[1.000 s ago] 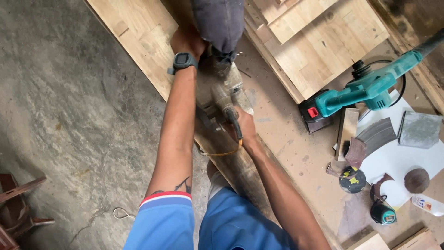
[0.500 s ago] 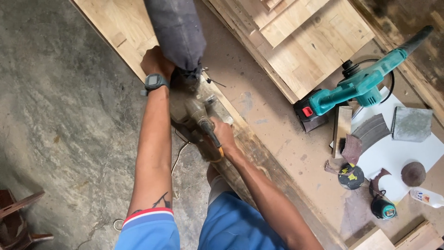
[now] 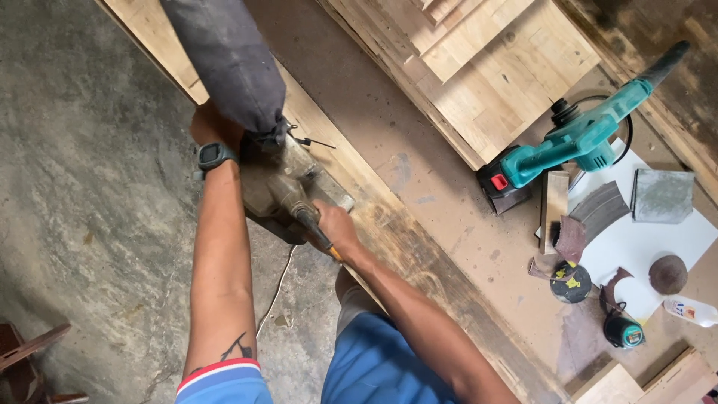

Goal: The person uses a handheld electric sander to smooth the surface of a long wooden plank. They move the tool back and forth along the length of the wood, holding it with both hands to manage the vibration.

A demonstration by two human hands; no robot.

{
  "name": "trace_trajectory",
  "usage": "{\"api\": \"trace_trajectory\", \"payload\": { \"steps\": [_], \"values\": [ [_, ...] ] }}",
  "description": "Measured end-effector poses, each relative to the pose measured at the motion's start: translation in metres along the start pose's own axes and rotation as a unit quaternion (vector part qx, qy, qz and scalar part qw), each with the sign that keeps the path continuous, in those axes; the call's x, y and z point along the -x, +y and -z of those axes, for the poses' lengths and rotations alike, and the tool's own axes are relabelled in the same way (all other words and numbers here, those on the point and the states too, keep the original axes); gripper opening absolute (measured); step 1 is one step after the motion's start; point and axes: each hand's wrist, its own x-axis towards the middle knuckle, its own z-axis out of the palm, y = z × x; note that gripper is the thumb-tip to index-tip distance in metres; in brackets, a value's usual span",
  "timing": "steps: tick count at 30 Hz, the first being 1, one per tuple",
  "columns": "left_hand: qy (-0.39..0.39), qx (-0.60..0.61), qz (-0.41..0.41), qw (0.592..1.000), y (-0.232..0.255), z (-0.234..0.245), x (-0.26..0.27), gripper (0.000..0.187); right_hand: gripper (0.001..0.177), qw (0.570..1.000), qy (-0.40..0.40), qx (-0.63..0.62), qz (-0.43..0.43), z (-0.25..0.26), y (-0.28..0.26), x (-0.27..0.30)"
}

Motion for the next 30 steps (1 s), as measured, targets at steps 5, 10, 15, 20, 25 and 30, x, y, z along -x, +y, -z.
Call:
{"api": "trace_trajectory", "payload": {
  "steps": [5, 10, 15, 20, 25, 30],
  "values": [
    [0.044, 0.008, -0.057, 0.997, -0.053, -0.02, -0.014, 0.022, 0.023, 1.0, 0.003, -0.002, 0.012, -0.011, -0.019, -0.005],
    [0.091, -0.005, -0.058, 0.994, -0.079, -0.034, -0.033, 0.024, 0.021, 1.0, -0.015, -0.024, 0.014, -0.008, -0.04, -0.002],
    [0.085, -0.017, -0.006, 0.996, -0.078, -0.023, -0.032, 0.022, 0.019, 0.999, -0.021, -0.002, 0.039, 0.005, -0.05, 0.007],
    [0.095, -0.009, -0.036, 0.995, -0.07, -0.027, -0.04, 0.023, 0.017, 0.998, -0.002, -0.031, 0.051, 0.006, -0.043, -0.01],
    [0.065, -0.01, -0.028, 0.997, -0.034, -0.008, -0.036, 0.02, 0.023, 0.999, -0.013, -0.029, 0.022, 0.014, -0.039, -0.02],
    [0.029, 0.048, -0.059, 0.997, -0.007, -0.003, -0.041, 0.025, 0.023, 0.999, 0.009, -0.032, 0.004, 0.015, -0.022, -0.033]
  ]
}}
